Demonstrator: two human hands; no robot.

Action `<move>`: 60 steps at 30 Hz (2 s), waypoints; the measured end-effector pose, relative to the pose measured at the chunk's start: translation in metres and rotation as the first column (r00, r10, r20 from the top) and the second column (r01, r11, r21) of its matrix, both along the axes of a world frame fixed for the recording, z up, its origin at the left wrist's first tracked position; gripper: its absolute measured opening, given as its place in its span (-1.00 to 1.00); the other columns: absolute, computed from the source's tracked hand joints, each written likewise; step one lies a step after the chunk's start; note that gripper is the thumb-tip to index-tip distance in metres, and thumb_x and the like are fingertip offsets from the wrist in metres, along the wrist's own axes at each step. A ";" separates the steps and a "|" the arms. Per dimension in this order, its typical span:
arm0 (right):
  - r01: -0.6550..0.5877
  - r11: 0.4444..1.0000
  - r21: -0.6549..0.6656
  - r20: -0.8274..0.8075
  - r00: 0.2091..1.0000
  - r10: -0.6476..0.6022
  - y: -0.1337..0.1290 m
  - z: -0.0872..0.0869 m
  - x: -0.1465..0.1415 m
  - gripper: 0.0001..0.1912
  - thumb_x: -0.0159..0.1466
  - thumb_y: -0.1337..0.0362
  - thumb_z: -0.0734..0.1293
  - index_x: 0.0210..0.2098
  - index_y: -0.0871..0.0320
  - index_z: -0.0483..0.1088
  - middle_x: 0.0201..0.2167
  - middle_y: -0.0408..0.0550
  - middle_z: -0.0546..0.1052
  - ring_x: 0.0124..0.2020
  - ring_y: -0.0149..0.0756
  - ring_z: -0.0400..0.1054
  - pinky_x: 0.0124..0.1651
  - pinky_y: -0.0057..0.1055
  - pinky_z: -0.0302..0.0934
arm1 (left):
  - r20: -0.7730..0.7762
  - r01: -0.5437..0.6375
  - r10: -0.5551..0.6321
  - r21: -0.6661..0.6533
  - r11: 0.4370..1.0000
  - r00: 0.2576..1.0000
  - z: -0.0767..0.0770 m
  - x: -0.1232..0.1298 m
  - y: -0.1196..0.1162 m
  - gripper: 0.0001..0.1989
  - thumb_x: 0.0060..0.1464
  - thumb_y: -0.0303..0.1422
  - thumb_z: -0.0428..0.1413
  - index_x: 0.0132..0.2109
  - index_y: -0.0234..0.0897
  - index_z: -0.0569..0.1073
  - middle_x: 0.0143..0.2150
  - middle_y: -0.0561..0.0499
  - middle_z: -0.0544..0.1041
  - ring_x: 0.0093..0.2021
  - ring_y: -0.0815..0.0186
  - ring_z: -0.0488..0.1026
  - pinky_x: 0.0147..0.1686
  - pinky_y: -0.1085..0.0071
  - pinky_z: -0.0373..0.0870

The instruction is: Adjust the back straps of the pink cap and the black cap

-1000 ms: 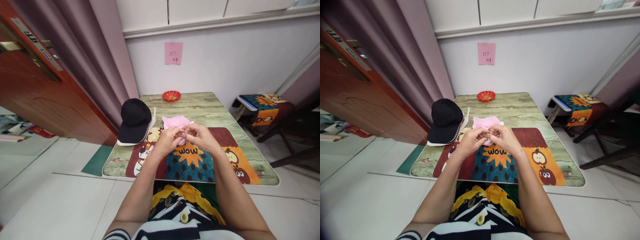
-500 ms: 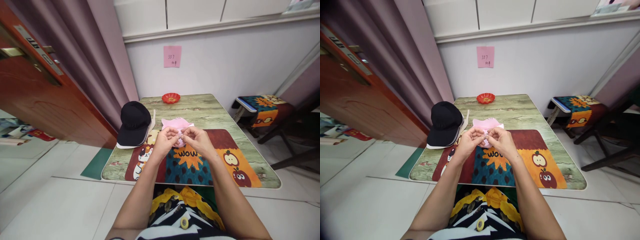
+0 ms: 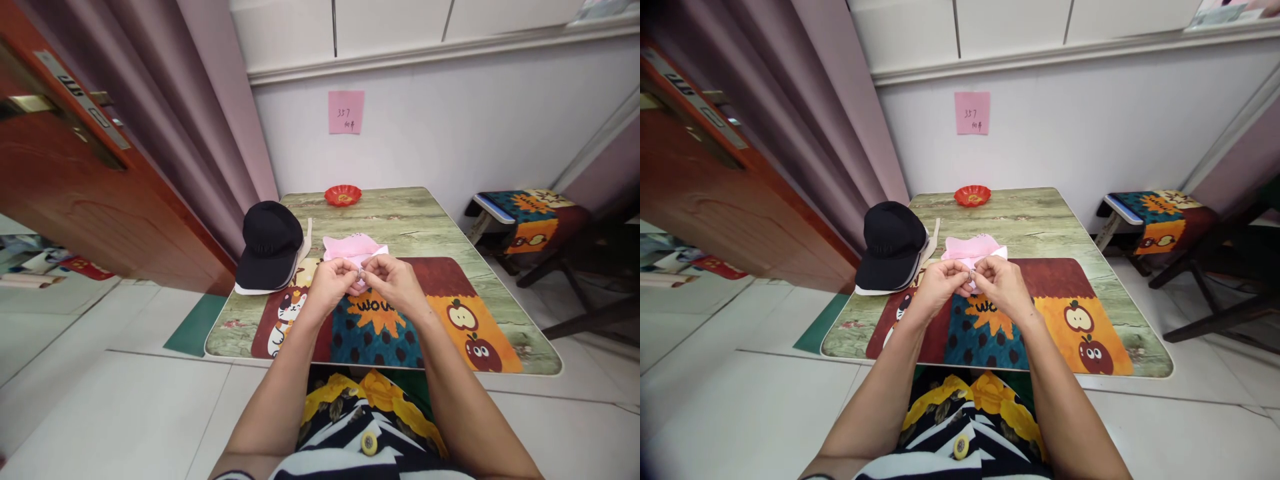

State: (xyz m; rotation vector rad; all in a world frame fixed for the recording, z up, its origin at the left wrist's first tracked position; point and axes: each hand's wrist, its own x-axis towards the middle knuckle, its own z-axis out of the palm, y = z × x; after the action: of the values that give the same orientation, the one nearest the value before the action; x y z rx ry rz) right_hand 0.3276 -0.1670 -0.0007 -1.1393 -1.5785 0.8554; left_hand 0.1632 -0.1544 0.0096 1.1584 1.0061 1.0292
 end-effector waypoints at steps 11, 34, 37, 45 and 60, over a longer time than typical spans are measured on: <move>-0.045 0.999 0.028 0.051 0.998 0.044 -0.004 0.001 -0.001 -0.72 0.20 0.17 0.45 -0.13 0.10 0.45 -0.39 -0.12 0.57 -0.49 -0.34 0.46 -0.40 -0.42 0.35 | -0.146 0.008 0.000 0.054 0.999 0.989 0.004 -0.003 -0.001 -0.88 -0.03 -0.38 0.19 -0.42 -0.32 0.40 -0.68 0.11 0.40 -0.72 0.49 0.28 -0.74 0.61 0.15; 0.051 0.827 0.559 0.371 0.877 -0.304 -0.002 -0.010 -0.014 -0.83 0.29 0.32 0.34 -0.12 0.09 0.49 -0.17 -0.10 0.64 -0.27 -0.33 0.53 -0.23 -0.45 0.32 | 0.018 -0.027 0.026 0.078 0.997 0.999 0.000 -0.003 0.000 -0.80 -0.13 -0.31 0.22 -0.43 -0.30 0.36 -0.48 0.12 0.38 -0.50 0.43 0.39 -0.42 0.47 0.43; 0.077 0.809 0.582 0.352 0.873 -0.337 -0.003 -0.012 -0.016 -0.84 0.29 0.31 0.33 -0.13 0.09 0.49 -0.19 -0.10 0.64 -0.30 -0.35 0.53 -0.24 -0.46 0.32 | 0.072 -0.051 0.051 0.003 0.999 0.996 0.002 0.000 -0.002 -0.79 -0.18 -0.33 0.23 -0.46 -0.31 0.35 -0.49 0.12 0.37 -0.48 0.43 0.39 -0.39 0.44 0.47; 0.176 0.777 0.604 0.275 0.869 -0.410 -0.005 -0.015 -0.022 -0.87 0.27 0.30 0.35 -0.17 0.10 0.48 -0.22 -0.10 0.64 -0.43 -0.40 0.51 -0.33 -0.47 0.32 | 0.177 -0.060 0.085 -0.140 0.988 0.981 0.004 -0.002 -0.002 -0.77 -0.23 -0.34 0.28 -0.47 -0.35 0.39 -0.51 0.05 0.44 -0.47 0.41 0.45 -0.37 0.43 0.49; 0.253 0.864 0.436 0.270 0.879 -0.393 -0.006 -0.015 -0.024 -0.83 0.23 0.27 0.35 -0.17 0.08 0.49 -0.25 -0.10 0.65 -0.44 -0.35 0.55 -0.37 -0.45 0.31 | -0.035 -0.267 0.269 0.060 0.962 0.962 -0.005 -0.013 0.004 -0.92 -0.14 -0.40 0.12 -0.43 -0.29 0.36 -0.62 0.13 0.41 -0.66 0.47 0.30 -0.64 0.57 0.24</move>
State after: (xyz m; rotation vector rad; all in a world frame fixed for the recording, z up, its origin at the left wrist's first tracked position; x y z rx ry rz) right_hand 0.3039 -0.1732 -0.0154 -1.2611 -1.6738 0.0953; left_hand 0.1503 -0.1503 0.0042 1.1117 1.1988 1.2572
